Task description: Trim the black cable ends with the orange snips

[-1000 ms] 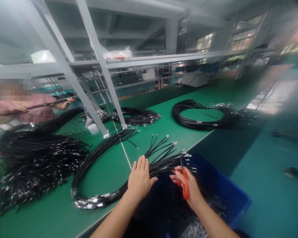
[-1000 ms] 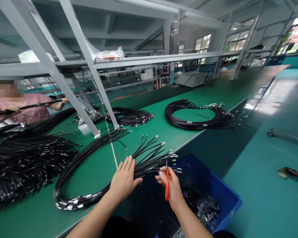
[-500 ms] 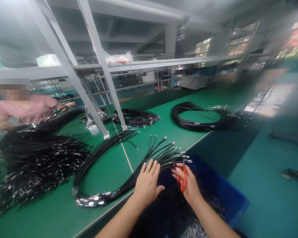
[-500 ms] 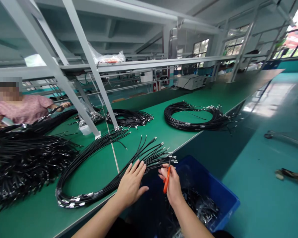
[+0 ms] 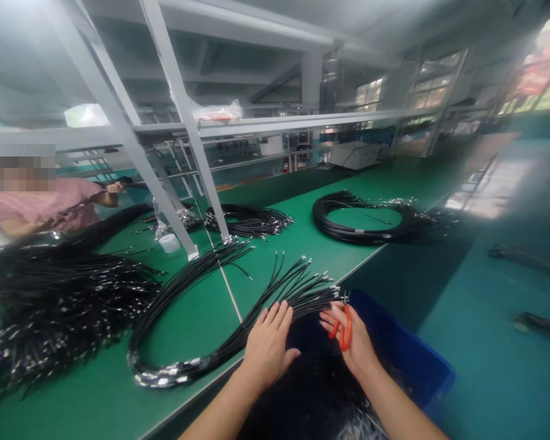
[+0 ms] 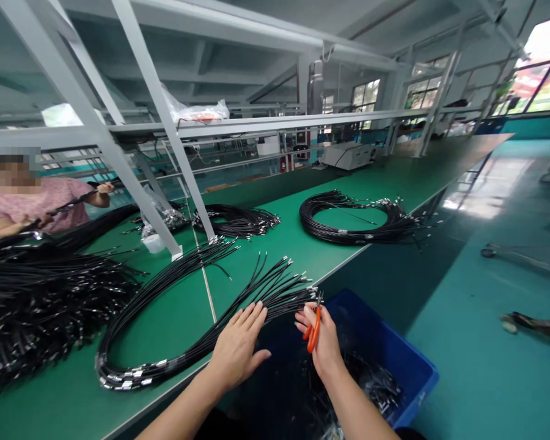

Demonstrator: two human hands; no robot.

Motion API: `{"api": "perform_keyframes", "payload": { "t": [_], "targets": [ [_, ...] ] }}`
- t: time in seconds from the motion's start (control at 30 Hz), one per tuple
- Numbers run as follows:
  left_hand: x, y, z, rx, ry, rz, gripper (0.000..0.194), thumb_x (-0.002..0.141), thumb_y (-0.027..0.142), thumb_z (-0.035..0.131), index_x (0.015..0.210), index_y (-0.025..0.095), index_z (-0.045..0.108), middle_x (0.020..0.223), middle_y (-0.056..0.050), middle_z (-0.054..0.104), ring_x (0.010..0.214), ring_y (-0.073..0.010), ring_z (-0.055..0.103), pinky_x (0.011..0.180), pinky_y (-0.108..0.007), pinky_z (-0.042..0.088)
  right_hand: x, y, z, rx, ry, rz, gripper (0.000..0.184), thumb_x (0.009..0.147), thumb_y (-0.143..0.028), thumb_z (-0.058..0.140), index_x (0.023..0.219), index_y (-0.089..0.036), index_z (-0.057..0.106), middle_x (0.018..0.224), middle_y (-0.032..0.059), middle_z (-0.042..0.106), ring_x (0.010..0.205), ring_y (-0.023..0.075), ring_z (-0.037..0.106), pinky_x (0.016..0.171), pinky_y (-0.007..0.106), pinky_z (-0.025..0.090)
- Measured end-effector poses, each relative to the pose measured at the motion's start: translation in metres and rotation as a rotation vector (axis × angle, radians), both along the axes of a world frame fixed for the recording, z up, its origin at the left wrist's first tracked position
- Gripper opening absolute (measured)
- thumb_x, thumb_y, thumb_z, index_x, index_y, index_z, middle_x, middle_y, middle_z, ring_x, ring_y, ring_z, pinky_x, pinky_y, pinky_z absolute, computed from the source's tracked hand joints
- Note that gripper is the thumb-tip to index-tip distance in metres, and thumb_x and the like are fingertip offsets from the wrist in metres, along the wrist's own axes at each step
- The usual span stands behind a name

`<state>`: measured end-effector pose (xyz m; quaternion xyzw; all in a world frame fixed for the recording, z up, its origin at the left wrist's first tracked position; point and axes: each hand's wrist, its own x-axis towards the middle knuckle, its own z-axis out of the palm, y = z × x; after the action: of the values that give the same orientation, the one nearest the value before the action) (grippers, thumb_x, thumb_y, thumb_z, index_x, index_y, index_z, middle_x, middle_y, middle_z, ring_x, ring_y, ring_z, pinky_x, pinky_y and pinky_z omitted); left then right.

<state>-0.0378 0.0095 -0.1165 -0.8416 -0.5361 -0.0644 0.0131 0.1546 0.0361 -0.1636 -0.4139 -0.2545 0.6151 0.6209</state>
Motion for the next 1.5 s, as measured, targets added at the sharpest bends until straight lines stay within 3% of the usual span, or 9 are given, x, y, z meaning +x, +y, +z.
{"api": "perform_keyframes", "payload": {
  "t": [0.17,0.33,0.47,0.63,0.73,0.83,1.0,1.23,1.5],
  "targets": [
    [-0.001,0.003,0.016,-0.016,-0.033,0.071,0.073,0.072,0.049,0.062,0.137,0.025,0.038,0.145,-0.003,0.038,0.136,-0.0279,0.024,0.111,-0.045,0.021,0.0,-0.002,-0.005,-0.037,0.013,0.029,0.027,0.088,-0.028,0.056,0.113,-0.017,0.055,0.111,0.007,0.059,0.09,0.0209,0.061,0.075,0.04,0.052],
    [-0.023,0.026,0.039,0.009,-0.07,0.429,0.044,0.092,0.038,0.036,0.128,0.014,0.047,0.123,-0.017,0.057,0.119,-0.031,0.046,0.096,-0.049,0.037,0.005,-0.004,-0.003,-0.057,0.001,0.044,0.023,0.087,-0.027,0.057,0.107,-0.015,0.056,0.102,0.0055,0.063,0.086,0.0196,0.063,0.074,0.039,0.052],
    [-0.039,0.046,0.038,-0.117,-0.077,0.578,0.026,0.089,0.034,0.051,0.107,0.016,0.059,0.102,-0.008,0.064,0.088,-0.0209,0.062,0.076,-0.039,0.051,0.007,-0.007,-0.004,-0.07,-0.009,0.05,0.027,0.078,-0.03,0.067,0.099,-0.017,0.056,0.089,0.0041,0.069,0.084,0.0217,0.067,0.074,0.037,0.052],
    [-0.043,0.053,0.036,-0.133,-0.066,0.633,0.024,0.089,0.029,0.053,0.109,0.016,0.057,0.105,-0.007,0.061,0.086,-0.0177,0.062,0.073,-0.036,0.053,0.009,-0.009,-0.004,-0.097,-0.044,0.063,0.033,0.068,-0.034,0.074,0.092,-0.019,0.058,0.083,0.005,0.073,0.08,0.0243,0.069,0.069,0.034,0.053],
    [-0.035,0.047,0.042,-0.049,-0.048,0.579,0.021,0.09,0.03,0.05,0.103,0.016,0.058,0.1,-0.006,0.062,0.083,-0.0183,0.061,0.069,-0.035,0.05,0.019,-0.013,0.0,-0.107,-0.078,0.08,0.033,0.068,-0.034,0.075,0.092,-0.018,0.059,0.082,0.0065,0.073,0.078,0.0241,0.069,0.066,0.032,0.054],
    [-0.012,0.031,0.043,0.074,-0.037,0.421,0.014,0.091,0.028,0.046,0.096,0.021,0.057,0.098,-0.004,0.06,0.09,-0.0194,0.057,0.07,-0.031,0.045,0.035,-0.02,0.005,-0.1,-0.116,0.07,0.032,0.069,-0.034,0.074,0.092,-0.018,0.06,0.083,0.006,0.073,0.074,0.0199,0.068,0.063,0.028,0.052],
    [0.037,0.009,0.019,0.169,0.033,0.092,0.003,0.083,0.021,0.058,0.085,0.023,0.058,0.089,-0.002,0.06,0.085,-0.0203,0.053,0.073,-0.032,0.039,0.059,-0.037,0.015,-0.089,-0.156,0.034,0.029,0.073,-0.033,0.072,0.094,-0.018,0.058,0.08,0.0035,0.072,0.065,0.0137,0.063,0.058,0.023,0.049],
    [0.04,0.018,-0.003,0.288,0.107,0.038,0.01,0.085,0.012,0.051,0.08,0.018,0.058,0.08,-0.005,0.059,0.078,-0.0232,0.05,0.067,-0.035,0.035,0.075,-0.066,0.023,-0.093,-0.147,0.017,0.033,0.074,-0.036,0.07,0.099,-0.02,0.057,0.083,0.004,0.072,0.068,0.0149,0.061,0.061,0.024,0.049],
    [0.038,0.015,0.002,0.329,0.107,0.054,0.011,0.085,0.016,0.049,0.077,0.019,0.056,0.077,-0.005,0.057,0.076,-0.0225,0.05,0.066,-0.035,0.034,0.067,-0.102,-0.004,-0.163,-0.073,0.012,0.037,0.073,-0.038,0.071,0.102,-0.02,0.055,0.08,0.0036,0.072,0.066,0.015,0.062,0.062,0.026,0.048]
  ]
}}
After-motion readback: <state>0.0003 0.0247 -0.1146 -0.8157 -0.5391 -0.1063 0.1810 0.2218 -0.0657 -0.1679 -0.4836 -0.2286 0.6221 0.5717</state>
